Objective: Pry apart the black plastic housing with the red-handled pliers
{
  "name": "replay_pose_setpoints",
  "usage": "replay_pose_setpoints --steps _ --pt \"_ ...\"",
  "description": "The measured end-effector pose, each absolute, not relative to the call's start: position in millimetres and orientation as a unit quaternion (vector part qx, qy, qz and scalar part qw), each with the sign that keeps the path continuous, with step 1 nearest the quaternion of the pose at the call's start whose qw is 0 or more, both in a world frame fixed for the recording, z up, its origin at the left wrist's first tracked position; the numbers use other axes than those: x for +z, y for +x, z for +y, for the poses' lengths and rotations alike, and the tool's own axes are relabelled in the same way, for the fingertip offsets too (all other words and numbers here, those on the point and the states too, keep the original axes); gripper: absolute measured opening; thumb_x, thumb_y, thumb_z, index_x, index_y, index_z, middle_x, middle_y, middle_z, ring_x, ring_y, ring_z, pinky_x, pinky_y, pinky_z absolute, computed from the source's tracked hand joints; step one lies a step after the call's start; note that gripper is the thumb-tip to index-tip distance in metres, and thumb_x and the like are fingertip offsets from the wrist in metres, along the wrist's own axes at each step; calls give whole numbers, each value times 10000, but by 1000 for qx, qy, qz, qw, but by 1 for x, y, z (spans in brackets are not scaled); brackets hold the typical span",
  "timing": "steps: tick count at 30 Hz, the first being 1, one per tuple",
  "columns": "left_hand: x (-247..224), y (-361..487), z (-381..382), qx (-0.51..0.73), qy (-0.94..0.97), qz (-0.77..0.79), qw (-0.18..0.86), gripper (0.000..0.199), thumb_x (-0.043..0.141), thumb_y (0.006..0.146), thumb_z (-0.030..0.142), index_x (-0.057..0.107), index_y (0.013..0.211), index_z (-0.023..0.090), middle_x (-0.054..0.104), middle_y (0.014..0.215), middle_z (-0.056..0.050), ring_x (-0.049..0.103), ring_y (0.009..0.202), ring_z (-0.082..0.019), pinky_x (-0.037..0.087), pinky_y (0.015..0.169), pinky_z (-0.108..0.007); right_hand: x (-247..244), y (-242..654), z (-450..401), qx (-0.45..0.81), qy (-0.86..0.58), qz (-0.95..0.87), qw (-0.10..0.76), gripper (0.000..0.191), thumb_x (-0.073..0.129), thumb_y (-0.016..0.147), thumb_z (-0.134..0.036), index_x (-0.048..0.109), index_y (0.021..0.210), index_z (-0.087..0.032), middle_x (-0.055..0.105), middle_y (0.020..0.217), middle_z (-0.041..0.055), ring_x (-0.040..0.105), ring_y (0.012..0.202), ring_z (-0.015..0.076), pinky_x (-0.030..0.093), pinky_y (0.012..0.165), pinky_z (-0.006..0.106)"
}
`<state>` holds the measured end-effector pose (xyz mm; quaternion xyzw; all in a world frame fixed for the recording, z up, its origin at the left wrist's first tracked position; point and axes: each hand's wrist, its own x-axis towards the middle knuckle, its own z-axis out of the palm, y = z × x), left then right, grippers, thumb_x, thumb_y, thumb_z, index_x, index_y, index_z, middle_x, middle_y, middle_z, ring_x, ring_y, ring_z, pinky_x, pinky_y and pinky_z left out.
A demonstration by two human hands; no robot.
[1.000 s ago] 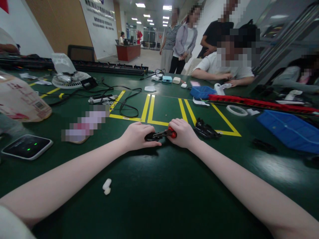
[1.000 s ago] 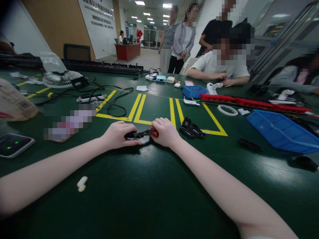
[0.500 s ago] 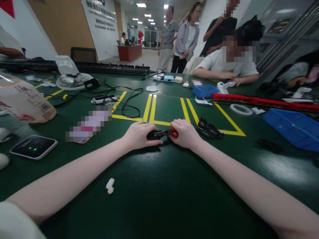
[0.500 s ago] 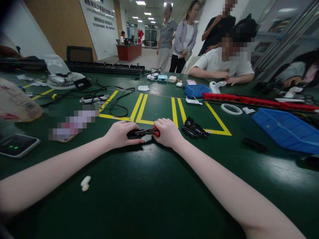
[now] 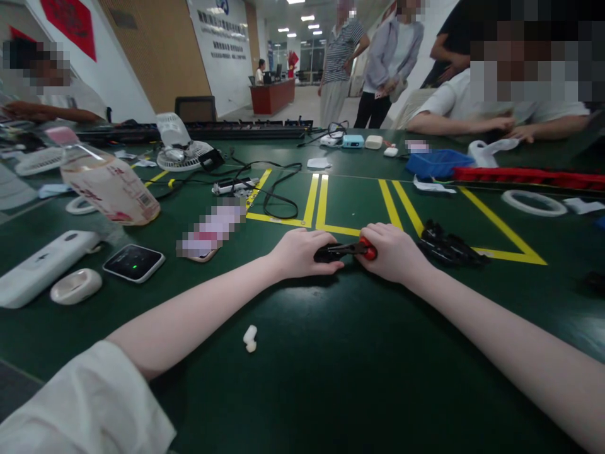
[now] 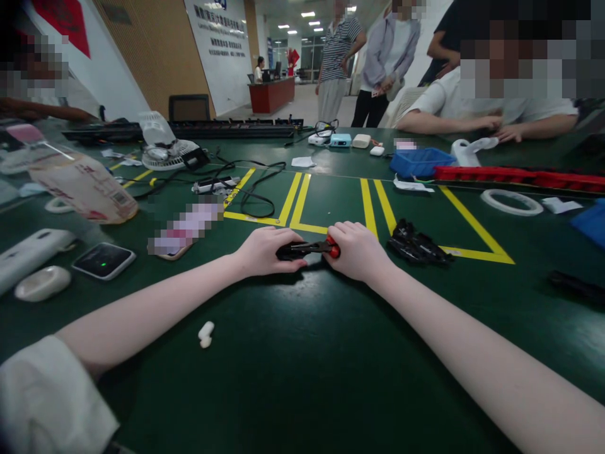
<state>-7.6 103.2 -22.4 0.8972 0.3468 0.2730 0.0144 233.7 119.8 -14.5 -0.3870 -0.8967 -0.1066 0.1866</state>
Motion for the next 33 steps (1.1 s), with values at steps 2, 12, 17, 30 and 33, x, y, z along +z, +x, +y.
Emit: replay_pose_setpoints --steps 2,12,17,30,33 --pt "-23 -8 103 276 898 342 14 404 648 853 546 658 1022 179 735 935 -39 675 787 -182 447 697 -282 -15 234 120 -107 -387 -897 184 117 565 772 -275 467 740 -222 587 750 75 497 704 212 377 644 338" --pt "-22 -7 102 291 891 349 -9 442 657 842 605 666 971 182 733 871 -23 657 722 -171 411 668 -276 -14 232 119 -127 -396 -889 190 85 554 788 -275 502 769 -211 602 784 92 514 757 233 388 683 355" --pt "-24 -6 102 299 885 356 -25 456 632 855 626 674 965 186 719 824 -24 647 696 -169 404 660 -275 -15 232 118 -133 -403 -884 193 82 548 794 -280 509 778 -210 599 784 91 511 762 234 385 690 353" --pt "-15 -11 102 227 894 371 108 459 579 894 631 686 992 195 716 843 -26 651 723 -167 385 610 -240 -13 232 115 -117 -402 -889 188 64 547 788 -258 525 762 -204 586 766 90 484 736 223 358 664 345" --pt "-15 -11 102 231 894 366 112 446 590 891 620 670 1035 206 723 905 -25 664 763 -170 417 633 -243 -13 232 115 -114 -405 -887 190 63 553 783 -260 539 764 -202 589 768 94 483 743 229 361 671 351"
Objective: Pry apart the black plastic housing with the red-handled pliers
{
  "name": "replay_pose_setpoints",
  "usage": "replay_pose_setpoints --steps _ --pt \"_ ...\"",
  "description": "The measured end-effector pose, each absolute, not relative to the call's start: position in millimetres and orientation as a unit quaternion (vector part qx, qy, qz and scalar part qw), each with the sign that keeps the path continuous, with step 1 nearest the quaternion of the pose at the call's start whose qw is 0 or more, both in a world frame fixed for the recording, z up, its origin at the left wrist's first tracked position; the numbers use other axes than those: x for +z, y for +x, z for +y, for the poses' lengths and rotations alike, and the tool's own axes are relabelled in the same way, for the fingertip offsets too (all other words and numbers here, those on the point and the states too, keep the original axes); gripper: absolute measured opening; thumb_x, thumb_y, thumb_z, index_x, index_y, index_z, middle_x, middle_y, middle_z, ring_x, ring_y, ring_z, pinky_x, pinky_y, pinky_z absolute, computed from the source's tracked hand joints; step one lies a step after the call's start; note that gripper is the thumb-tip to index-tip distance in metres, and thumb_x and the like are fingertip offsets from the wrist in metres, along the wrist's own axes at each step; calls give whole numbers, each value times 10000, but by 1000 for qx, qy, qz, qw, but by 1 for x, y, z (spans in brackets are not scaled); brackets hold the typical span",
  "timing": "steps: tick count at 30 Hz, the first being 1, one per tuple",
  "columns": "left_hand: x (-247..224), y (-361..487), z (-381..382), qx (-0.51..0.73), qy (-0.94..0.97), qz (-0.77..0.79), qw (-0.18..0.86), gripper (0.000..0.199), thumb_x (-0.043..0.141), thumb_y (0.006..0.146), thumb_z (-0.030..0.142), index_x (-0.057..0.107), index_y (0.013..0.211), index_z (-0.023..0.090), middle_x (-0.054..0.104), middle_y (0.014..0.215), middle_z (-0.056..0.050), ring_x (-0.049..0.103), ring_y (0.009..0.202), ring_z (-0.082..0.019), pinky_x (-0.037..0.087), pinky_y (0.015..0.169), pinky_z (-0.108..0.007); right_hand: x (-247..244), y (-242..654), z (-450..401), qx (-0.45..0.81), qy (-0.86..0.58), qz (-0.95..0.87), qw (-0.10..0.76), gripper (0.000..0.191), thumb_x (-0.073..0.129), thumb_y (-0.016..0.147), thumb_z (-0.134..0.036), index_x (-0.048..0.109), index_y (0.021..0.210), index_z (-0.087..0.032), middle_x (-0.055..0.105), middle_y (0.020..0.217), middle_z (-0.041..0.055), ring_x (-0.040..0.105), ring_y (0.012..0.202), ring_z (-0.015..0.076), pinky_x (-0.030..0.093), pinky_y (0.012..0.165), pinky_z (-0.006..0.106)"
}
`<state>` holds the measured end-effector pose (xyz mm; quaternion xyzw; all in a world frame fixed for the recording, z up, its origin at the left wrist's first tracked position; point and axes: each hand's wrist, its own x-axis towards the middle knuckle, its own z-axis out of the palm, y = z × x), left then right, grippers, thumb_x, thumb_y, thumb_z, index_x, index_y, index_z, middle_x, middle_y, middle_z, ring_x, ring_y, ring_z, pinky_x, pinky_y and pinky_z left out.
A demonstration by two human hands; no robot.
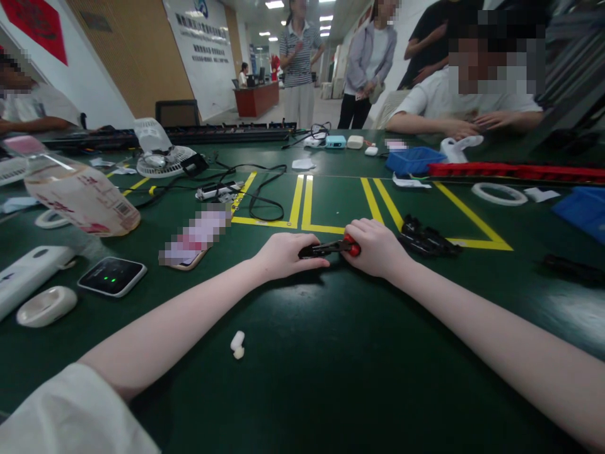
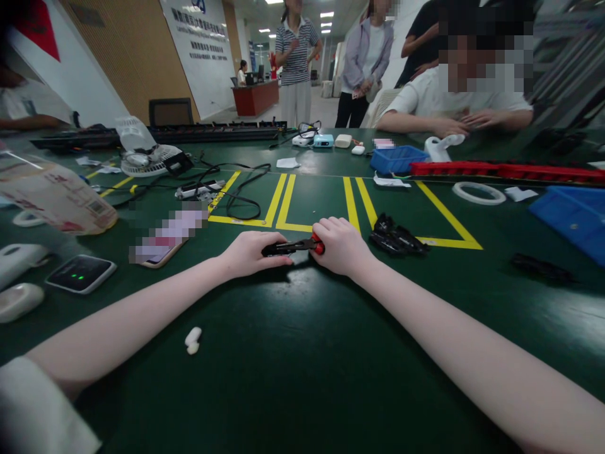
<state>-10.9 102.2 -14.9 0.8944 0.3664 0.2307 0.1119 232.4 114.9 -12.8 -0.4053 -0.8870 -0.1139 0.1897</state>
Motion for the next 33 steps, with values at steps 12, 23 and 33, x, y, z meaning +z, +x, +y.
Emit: replay_pose_setpoints --steps 12,23,33 --pt "-21 -5 101 212 897 389 12 476 638 843 639 686 1030 204 747 914 -49 691 773 -208 435 647 -270 -16 234 117 -93 -434 -866 230 49 560 777 -253 534 770 -212 589 773 83 497 751 227 371 686 349" --pt "-16 -8 104 190 922 328 74 487 570 887 646 666 958 174 667 886 -44 608 737 -172 369 614 -268 -15 230 113 -64 -414 -877 236 69 567 769 -265 518 762 -216 583 750 63 492 725 209 363 666 335" --pt "-14 -9 105 179 937 283 101 492 577 876 656 658 986 183 610 948 -37 571 762 -163 391 672 -285 -16 226 108 -74 -383 -892 226 72 575 759 -261 525 771 -210 593 780 78 477 732 210 354 674 338"
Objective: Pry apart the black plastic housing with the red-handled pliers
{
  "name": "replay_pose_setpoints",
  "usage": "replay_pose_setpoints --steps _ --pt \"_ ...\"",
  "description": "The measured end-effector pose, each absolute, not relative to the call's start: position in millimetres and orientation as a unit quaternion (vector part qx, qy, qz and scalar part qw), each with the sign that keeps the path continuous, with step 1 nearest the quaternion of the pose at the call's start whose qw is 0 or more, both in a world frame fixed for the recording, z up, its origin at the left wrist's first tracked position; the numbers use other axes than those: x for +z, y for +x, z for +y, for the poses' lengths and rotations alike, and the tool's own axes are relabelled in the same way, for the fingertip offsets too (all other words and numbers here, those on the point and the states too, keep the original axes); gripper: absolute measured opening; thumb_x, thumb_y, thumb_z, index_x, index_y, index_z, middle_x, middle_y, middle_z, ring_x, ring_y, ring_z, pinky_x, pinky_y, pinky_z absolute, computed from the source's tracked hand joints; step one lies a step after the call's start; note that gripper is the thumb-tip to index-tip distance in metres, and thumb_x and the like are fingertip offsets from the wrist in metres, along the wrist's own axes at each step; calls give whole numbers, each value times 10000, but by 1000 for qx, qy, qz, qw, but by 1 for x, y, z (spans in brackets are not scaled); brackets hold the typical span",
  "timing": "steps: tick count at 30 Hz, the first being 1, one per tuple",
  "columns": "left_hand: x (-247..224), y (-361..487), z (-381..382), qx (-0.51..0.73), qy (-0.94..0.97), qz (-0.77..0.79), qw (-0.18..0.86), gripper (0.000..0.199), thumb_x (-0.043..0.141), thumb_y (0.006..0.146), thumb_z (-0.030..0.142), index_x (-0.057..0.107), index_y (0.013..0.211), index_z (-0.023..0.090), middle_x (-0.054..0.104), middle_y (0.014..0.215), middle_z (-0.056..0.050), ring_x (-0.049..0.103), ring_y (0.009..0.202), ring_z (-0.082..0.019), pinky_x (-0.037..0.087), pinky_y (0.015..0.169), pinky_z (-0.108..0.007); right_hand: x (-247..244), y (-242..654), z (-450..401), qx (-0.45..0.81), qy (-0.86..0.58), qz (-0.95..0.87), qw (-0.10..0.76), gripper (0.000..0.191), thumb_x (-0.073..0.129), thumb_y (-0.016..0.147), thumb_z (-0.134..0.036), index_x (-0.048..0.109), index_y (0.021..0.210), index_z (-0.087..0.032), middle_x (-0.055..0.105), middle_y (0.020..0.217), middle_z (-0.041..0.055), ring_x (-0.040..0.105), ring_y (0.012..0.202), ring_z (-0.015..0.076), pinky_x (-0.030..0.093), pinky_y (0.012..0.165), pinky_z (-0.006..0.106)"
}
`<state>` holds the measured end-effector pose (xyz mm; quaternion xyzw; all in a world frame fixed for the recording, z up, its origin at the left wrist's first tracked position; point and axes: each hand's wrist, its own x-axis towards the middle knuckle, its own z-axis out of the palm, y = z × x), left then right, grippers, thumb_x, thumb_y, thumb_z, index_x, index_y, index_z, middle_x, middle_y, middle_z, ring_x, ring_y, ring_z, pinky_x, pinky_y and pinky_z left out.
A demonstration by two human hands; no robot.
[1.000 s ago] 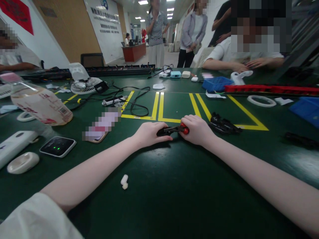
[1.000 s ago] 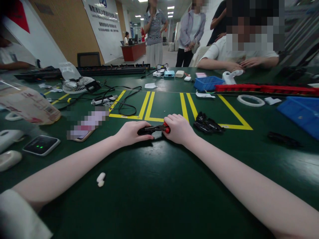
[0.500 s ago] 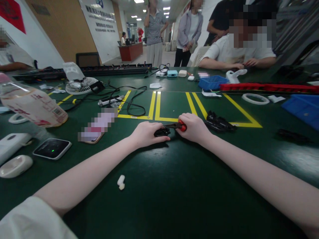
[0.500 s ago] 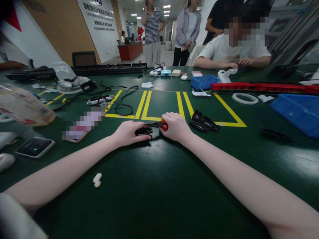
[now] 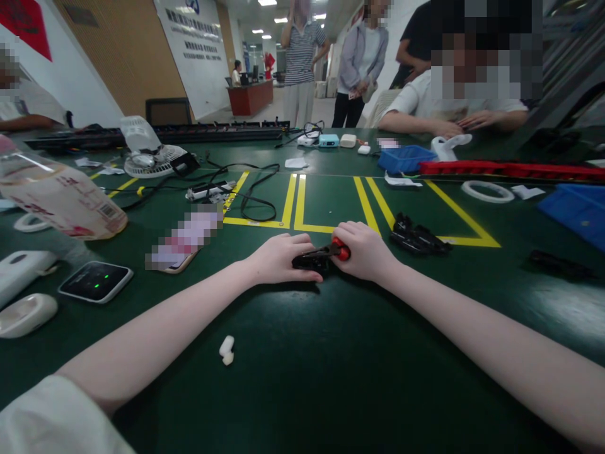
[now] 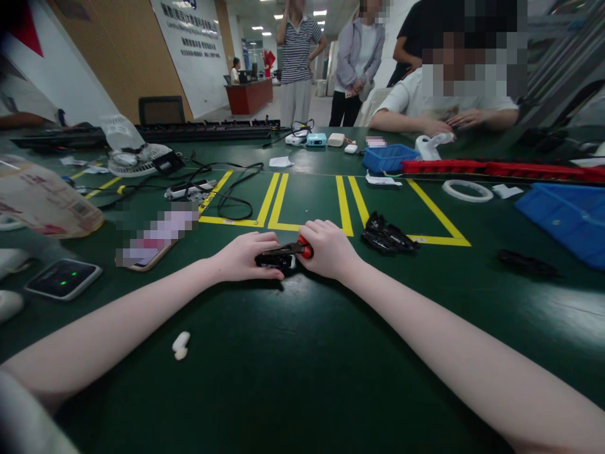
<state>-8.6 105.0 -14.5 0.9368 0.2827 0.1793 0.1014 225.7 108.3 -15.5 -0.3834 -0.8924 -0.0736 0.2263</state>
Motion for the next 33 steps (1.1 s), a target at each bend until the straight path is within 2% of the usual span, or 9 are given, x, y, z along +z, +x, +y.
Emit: replay_pose_setpoints --steps 6,10,16,21,24,27,33 --pt "-15 -8 105 174 938 283 97 511 567 877 667 651 1010 181 606 960 -31 554 762 -160 386 677 -292 -15 226 109 -85 -380 -892 228 74 568 767 -242 565 829 -202 628 842 99 512 806 240 380 733 360" --pt "-15 -8 105 168 937 290 95 550 572 864 684 647 1065 178 606 936 -31 549 753 -162 385 663 -292 -18 227 110 -87 -381 -891 233 135 573 766 -253 593 886 -194 646 883 108 539 854 255 396 786 378" --pt "-16 -7 106 168 943 275 80 510 589 864 666 667 1020 187 611 960 -39 574 789 -172 408 698 -297 -19 229 111 -97 -360 -893 252 258 599 781 -282 610 1018 -180 675 960 121 580 919 274 434 832 397" --pt "-17 -7 110 161 954 247 59 579 603 863 658 629 1239 218 624 1053 -69 597 890 -207 428 744 -313 -18 232 112 -114 -346 -891 270 310 616 812 -342 614 1071 -172 682 996 136 593 952 289 450 854 425" --pt "-18 -8 111 158 955 247 52 604 606 864 654 609 1283 219 623 1071 -78 596 903 -215 431 753 -320 -18 232 112 -117 -345 -890 274 306 613 816 -345 616 1075 -182 683 1003 130 596 960 291 457 855 429" --pt "-18 -8 110 157 954 252 53 580 604 861 662 632 1226 212 621 1045 -74 587 882 -208 420 748 -314 -18 232 112 -120 -344 -890 273 300 609 813 -344 622 1064 -181 680 1006 130 593 962 289 458 857 427" --pt "-17 -7 109 164 949 261 69 515 564 876 678 650 942 174 607 891 -33 569 781 -173 367 690 -283 -17 230 110 -129 -326 -898 265 246 594 801 -279 649 1011 -163 685 963 143 586 966 295 459 835 420"
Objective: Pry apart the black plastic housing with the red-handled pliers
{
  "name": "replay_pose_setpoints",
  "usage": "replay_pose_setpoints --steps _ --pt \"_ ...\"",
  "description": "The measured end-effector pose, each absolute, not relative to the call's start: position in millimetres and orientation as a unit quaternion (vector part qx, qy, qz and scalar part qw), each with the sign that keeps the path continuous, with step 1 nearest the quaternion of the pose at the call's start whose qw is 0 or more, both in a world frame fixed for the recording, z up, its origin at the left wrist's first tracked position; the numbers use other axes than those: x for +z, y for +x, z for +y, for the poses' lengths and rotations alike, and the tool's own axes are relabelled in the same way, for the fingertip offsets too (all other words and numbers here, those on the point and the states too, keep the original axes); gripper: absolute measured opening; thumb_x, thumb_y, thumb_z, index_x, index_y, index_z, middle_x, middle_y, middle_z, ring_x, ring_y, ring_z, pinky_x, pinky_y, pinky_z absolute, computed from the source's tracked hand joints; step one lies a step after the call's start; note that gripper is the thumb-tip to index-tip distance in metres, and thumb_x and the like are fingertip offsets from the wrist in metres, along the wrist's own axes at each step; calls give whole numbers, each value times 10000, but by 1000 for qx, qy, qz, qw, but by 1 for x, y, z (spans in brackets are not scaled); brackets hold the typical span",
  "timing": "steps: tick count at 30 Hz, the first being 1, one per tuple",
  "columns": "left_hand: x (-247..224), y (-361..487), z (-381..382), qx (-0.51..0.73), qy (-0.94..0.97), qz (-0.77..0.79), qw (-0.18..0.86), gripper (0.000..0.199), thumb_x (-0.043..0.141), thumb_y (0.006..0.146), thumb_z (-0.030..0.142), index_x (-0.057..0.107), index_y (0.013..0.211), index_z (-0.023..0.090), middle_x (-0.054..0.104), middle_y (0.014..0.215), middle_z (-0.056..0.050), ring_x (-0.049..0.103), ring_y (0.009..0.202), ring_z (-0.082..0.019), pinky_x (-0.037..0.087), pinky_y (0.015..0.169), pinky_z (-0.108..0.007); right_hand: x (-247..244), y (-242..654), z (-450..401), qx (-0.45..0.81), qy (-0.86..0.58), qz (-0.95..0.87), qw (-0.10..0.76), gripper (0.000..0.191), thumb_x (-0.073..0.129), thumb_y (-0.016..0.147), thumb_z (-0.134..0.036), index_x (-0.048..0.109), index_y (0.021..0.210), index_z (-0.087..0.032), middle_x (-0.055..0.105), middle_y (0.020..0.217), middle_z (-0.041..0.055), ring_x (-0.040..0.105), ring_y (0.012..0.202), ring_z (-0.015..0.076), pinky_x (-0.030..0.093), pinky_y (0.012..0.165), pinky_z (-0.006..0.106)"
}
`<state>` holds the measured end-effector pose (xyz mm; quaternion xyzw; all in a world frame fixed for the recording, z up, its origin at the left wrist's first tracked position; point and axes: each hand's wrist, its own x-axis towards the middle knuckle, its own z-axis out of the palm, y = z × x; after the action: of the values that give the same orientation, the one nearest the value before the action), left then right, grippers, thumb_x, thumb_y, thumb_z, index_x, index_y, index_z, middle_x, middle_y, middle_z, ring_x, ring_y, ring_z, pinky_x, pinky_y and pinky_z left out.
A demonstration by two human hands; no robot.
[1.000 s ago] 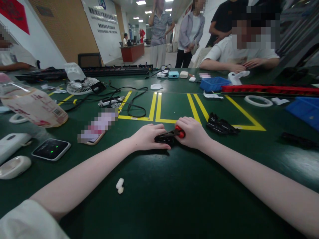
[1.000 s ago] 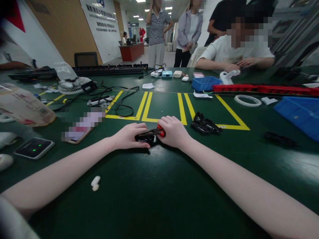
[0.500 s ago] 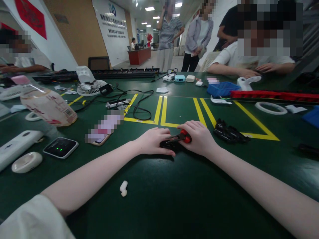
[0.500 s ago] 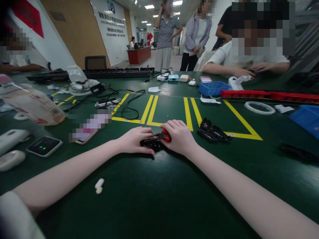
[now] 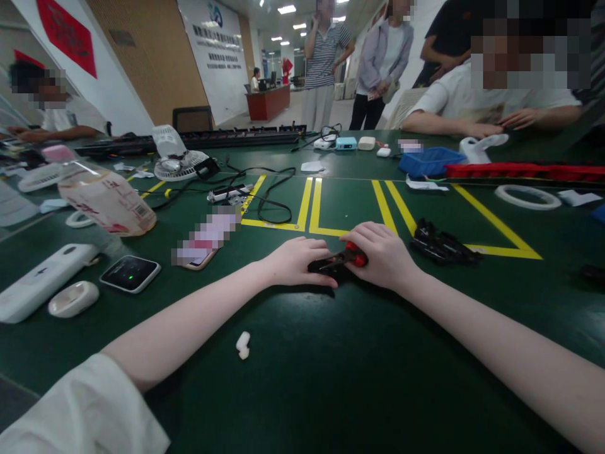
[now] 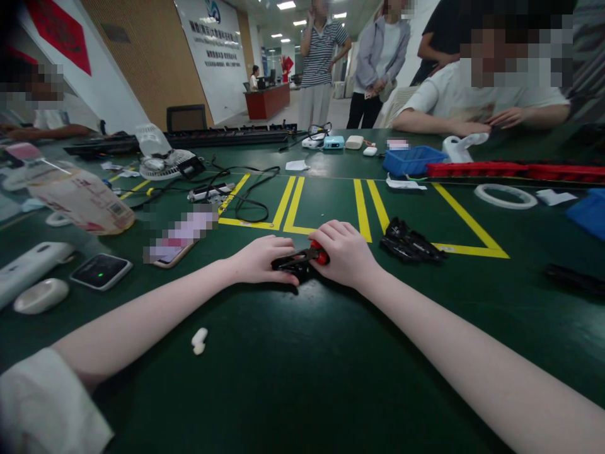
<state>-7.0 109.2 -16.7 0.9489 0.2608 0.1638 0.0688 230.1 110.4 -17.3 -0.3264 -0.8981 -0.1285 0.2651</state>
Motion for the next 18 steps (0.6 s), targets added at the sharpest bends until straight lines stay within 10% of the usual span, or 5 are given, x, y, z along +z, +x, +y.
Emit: replay_pose_setpoints --steps 18 --pt "-7 -27 87 203 907 316 189 453 707 818 563 640 1088 205 693 1006 -35 639 897 -191 435 771 -292 -16 234 111 -160 -290 -915 228 153 554 863 -303 632 895 -175 664 890 108 555 878 251 434 808 387"
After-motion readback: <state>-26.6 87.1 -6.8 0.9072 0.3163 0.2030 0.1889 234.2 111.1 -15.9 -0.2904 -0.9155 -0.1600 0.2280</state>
